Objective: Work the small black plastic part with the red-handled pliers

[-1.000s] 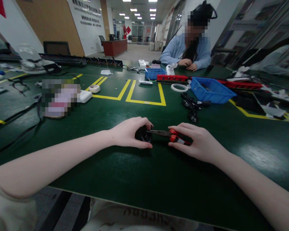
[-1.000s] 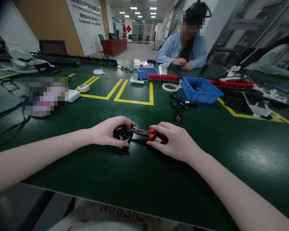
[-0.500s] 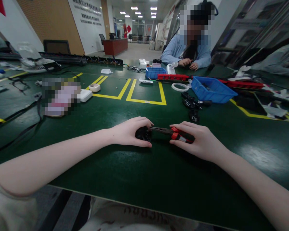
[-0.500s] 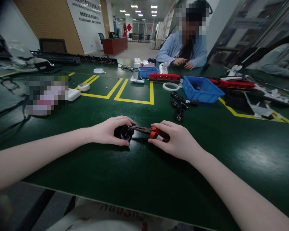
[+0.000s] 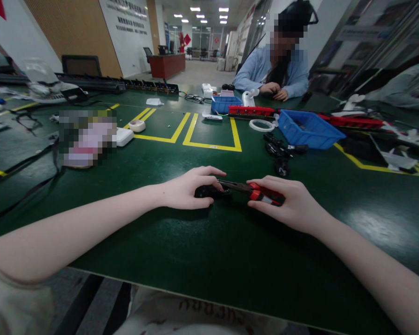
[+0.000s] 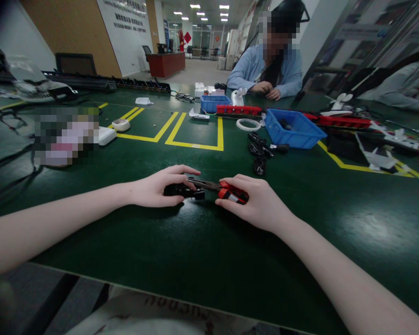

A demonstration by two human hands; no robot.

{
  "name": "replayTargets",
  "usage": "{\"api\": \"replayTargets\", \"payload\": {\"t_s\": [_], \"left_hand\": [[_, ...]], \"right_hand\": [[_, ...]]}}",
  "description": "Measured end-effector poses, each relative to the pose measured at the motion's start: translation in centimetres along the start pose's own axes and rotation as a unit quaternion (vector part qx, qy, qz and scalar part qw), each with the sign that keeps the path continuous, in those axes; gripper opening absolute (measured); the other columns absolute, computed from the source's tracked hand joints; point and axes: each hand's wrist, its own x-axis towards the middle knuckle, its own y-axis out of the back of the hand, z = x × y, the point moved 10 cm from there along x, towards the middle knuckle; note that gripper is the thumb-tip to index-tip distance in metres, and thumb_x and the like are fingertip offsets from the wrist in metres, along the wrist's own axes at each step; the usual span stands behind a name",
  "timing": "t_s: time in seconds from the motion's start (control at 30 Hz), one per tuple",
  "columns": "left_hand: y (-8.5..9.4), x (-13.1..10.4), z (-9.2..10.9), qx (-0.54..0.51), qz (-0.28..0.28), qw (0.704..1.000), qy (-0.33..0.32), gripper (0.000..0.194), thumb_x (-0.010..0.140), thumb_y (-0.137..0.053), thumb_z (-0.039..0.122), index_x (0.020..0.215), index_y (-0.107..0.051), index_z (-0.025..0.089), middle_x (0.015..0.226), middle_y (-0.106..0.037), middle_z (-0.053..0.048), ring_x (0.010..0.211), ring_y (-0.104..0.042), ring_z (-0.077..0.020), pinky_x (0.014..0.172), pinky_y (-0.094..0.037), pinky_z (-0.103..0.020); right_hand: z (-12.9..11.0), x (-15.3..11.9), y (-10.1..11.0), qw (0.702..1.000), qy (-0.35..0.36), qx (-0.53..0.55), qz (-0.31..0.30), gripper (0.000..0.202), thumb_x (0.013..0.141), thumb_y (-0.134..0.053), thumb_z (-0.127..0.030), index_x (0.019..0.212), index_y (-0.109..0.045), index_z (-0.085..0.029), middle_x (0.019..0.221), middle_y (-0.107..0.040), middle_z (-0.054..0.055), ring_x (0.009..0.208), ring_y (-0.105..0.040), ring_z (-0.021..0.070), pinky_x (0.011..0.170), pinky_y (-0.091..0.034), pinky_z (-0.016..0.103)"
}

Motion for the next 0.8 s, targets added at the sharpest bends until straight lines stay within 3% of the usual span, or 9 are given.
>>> {"api": "replayTargets", "payload": {"t_s": [0.23, 0.5, 0.8], "left_hand": [[0.1, 0.1, -0.1, -0.038, 0.003, 0.999, -0.001, 0.011, 0.089, -0.063, 0.020, 0.099, -0.065, 0.016, 0.130, -0.056, -0.011, 0.119, -0.056, -0.0243, 0.103, -0.046, -0.042], [0.1, 0.2, -0.2, -0.040, 0.013, 0.999, -0.018, 0.009, 0.090, -0.062, 0.019, 0.098, -0.065, 0.015, 0.125, -0.058, -0.011, 0.115, -0.059, -0.0218, 0.101, -0.048, -0.040], [0.2, 0.2, -0.3, -0.043, 0.012, 0.999, -0.013, 0.009, 0.089, -0.064, 0.019, 0.097, -0.065, 0.015, 0.121, -0.059, -0.010, 0.112, -0.059, -0.0215, 0.100, -0.049, -0.040]], "right_hand": [[-0.5, -0.1, 0.0, 0.998, 0.022, -0.060, 0.000, 0.044, 0.085, -0.065, -0.047, 0.119, -0.065, -0.020, 0.105, -0.069, 0.008, 0.088, -0.067, 0.0225, 0.073, -0.056, 0.035], [-2.3, -0.4, 0.5, 0.982, 0.100, -0.156, 0.035, 0.042, 0.087, -0.062, -0.043, 0.117, -0.064, -0.014, 0.104, -0.069, 0.012, 0.088, -0.067, 0.0246, 0.075, -0.056, 0.037], [-2.8, -0.4, 0.1, 0.976, 0.116, -0.182, 0.032, 0.040, 0.088, -0.062, -0.040, 0.116, -0.064, -0.012, 0.102, -0.069, 0.013, 0.086, -0.067, 0.0245, 0.072, -0.056, 0.036]]}}
